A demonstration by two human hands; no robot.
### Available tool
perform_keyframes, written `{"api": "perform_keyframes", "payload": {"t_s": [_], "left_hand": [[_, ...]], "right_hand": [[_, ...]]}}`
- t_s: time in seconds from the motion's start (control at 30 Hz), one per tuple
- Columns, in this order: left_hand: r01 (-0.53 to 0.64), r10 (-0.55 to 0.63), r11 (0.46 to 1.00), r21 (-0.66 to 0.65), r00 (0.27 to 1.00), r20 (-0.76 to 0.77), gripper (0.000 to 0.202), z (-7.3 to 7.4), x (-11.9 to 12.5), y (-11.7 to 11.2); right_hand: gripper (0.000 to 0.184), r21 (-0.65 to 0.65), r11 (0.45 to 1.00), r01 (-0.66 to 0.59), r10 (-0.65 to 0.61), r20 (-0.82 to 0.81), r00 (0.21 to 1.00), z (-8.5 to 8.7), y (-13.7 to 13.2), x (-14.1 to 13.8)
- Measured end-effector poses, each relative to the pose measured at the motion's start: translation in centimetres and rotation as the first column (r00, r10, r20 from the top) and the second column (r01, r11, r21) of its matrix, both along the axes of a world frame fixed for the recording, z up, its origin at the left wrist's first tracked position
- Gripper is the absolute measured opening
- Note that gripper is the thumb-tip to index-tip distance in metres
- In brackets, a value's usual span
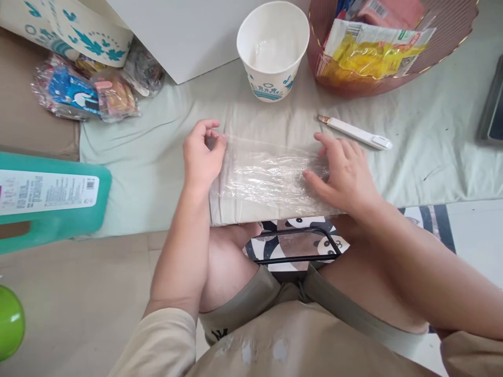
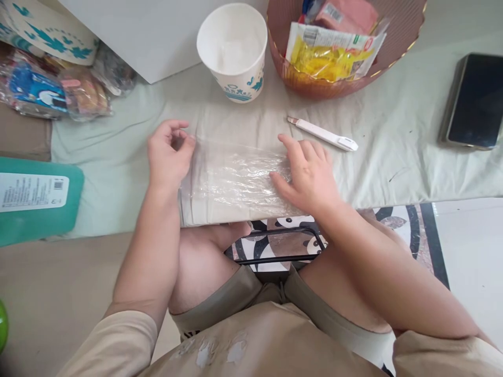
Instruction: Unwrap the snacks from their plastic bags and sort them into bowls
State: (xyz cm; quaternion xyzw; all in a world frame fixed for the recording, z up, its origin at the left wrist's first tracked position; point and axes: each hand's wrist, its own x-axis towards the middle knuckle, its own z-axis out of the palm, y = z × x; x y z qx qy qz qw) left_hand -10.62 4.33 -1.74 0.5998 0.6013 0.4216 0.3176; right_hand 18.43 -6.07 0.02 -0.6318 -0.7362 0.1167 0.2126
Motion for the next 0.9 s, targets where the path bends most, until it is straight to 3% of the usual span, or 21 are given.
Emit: {"api": "perform_keyframes", "payload": {"t_s": [0.13, 0.23, 0.37, 0.5, 0.6, 0.7, 0.8, 0.9], "left_hand": [[0.083, -0.056, 0.992, -0.094, 0.963, 0.262, 0.024, 1.0, -0.3, -0.6], [0.128, -0.075, 0.982, -0.136, 0.938, 0.338, 0.028, 1.5, -0.4, -0.9], [0.092, -0.044, 0.99, -0.104, 0.92, 0.389, 0.036, 1.6, -0.5, -0.6], [0.067, -0.03, 0.995, -0.073, 0.905, 0.425, 0.041, 1.4, -0.6, -0.2], [0.164, -0.118, 0.984, -0.068, 0.889, 0.442, 0.041, 1.2, -0.6, 0.1], [0.293, -0.22, 0.953, -0.074, 0.84, 0.495, 0.044, 1.0, -0.1, 0.2], [0.383, -0.287, 0.92, -0.084, 0.804, 0.521, 0.046, 1.1, 0.8, -0.2], [0.417, -0.314, 0.904, -0.091, 0.795, 0.519, 0.047, 1.4, 1.7, -0.8]], "right_hand": [[0.035, 0.012, 0.998, 0.065, -0.064, -0.088, 0.994, -0.3, 0.7, 0.8], [0.012, 0.009, 0.998, 0.056, -0.053, -0.197, 0.979, -0.1, 1.0, 1.4], [0.016, -0.094, 0.992, 0.085, -0.113, -0.351, 0.93, 0.5, 1.0, 2.1], [0.012, -0.212, 0.977, 0.036, -0.111, -0.357, 0.928, 1.3, 0.8, 3.2], [0.016, -0.084, 0.996, -0.01, -0.018, -0.319, 0.947, 2.1, 0.8, 4.0], [0.022, -0.019, 1.0, -0.021, 0.012, -0.411, 0.911, 2.6, 1.8, 3.7], [0.035, -0.14, 0.973, -0.185, 0.077, -0.557, 0.827, 2.5, 3.5, 1.6], [0.054, -0.265, 0.884, -0.385, 0.147, -0.625, 0.767, 2.3, 4.9, -1.2]]}}
